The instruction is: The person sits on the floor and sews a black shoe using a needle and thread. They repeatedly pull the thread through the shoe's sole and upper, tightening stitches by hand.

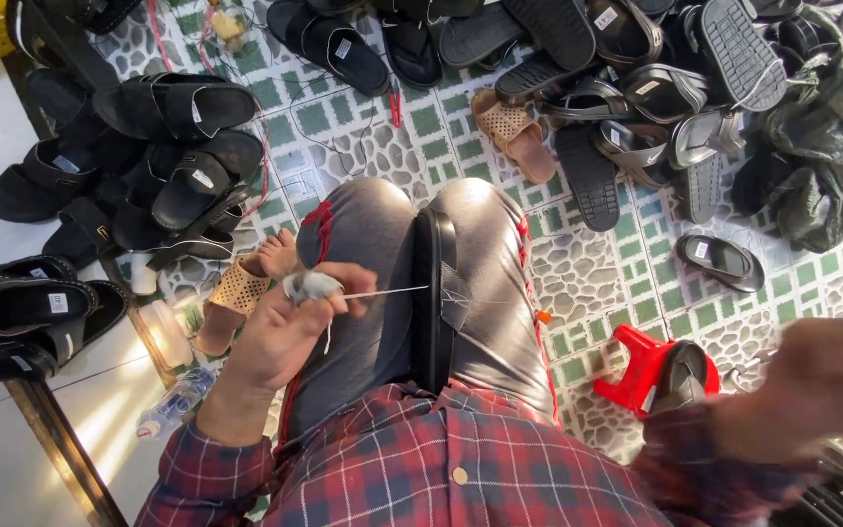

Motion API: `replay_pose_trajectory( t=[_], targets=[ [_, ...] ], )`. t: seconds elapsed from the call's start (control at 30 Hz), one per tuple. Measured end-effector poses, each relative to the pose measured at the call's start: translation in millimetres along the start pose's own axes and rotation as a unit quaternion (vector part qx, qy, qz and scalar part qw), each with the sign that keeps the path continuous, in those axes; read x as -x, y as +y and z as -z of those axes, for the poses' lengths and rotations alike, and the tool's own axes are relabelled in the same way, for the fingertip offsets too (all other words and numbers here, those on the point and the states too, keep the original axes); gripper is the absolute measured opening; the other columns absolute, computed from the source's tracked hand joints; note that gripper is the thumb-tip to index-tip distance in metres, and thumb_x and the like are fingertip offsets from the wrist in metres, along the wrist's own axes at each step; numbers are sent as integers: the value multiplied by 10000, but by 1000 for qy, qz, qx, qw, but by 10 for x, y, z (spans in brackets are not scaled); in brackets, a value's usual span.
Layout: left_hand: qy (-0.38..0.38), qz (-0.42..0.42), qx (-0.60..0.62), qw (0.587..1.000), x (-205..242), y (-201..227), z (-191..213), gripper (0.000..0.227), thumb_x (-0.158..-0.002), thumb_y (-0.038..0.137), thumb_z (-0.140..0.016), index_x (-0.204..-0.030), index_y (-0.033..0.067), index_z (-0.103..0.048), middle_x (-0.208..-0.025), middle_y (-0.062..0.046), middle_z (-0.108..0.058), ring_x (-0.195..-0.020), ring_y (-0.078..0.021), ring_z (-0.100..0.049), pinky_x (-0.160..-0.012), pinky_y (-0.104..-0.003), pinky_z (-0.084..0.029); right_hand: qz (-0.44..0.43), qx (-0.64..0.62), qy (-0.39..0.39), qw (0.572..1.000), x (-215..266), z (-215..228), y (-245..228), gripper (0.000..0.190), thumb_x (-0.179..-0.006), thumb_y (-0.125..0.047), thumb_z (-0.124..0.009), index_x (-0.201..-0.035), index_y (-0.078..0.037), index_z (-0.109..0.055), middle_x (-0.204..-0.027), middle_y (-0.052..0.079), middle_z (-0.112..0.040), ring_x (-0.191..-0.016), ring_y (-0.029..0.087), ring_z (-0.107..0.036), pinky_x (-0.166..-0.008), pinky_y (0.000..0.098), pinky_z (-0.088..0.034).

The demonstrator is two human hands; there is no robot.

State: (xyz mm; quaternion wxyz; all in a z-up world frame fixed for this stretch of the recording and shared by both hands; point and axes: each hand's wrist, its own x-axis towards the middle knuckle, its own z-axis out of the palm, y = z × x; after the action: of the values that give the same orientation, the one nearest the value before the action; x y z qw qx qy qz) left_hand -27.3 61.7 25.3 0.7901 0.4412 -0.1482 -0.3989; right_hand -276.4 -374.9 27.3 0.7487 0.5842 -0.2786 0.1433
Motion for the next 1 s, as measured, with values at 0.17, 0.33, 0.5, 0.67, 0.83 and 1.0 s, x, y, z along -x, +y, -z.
replay_pose_trajectory(
  t=[0.17,0.33,0.5,0.67,0.83,1.0],
  targets=[
    [-10,-59,197,979,-294,4,-69,123,-980,203,-604,-971,95,-662,-1129,-148,-668,-1118,-291,-619,-1063,-438,-455,277,841,175,431,195,-712,-128,429,-1135,-395,-483,-1387,-114,-687,-963,-25,-764,-835,99,-724,-695,183,-610],
    [25,-53,181,982,-871,-120,-231,120,-993,203,-520,-926,110,-555,-754,-37,-529,-670,-162,-523,-729,-364,-489,-75,813,529,-232,-1013,1655,-28,449,-750,19,-551,-1163,-157,-547,-1072,20,-611,-667,115,-601,-400,200,-476],
    [68,-38,-49,996,-1489,-85,-512,219,-1010,231,-467,-888,66,-545,-598,32,-394,-434,-69,-315,-361,-188,-259,-238,905,313,-165,-948,1902,29,56,-882,-174,-658,-863,-124,-640,-437,-42,-397,-382,65,-324,-417,240,-278],
    [162,-121,-123,972,-2299,-74,-560,181,-960,204,-492,-822,108,-560,-571,51,-394,-416,-55,-295,-323,-206,-229,-184,850,491,45,-831,1921,-225,115,-831,-171,-692,-762,-108,-625,-685,5,-604,-547,83,-549,-494,189,-496],
    [295,-18,-24,955,-2693,-278,-57,218,-905,204,-599,-785,22,-605,-492,32,-421,-340,-63,-298,-287,-197,-210,-89,831,538,110,-1051,1982,-348,105,-879,-184,-654,-823,-100,-626,-652,-10,-556,-455,49,-480,-370,158,-398],
    [235,95,-68,965,-2258,246,320,172,-931,214,-590,-831,107,-501,-445,68,-271,-339,-49,-215,-305,-225,-171,-94,909,366,-178,-862,1712,-460,289,-946,-149,-542,-1206,-23,-527,-890,70,-604,-474,46,-418,-365,156,-361]
  ],
)
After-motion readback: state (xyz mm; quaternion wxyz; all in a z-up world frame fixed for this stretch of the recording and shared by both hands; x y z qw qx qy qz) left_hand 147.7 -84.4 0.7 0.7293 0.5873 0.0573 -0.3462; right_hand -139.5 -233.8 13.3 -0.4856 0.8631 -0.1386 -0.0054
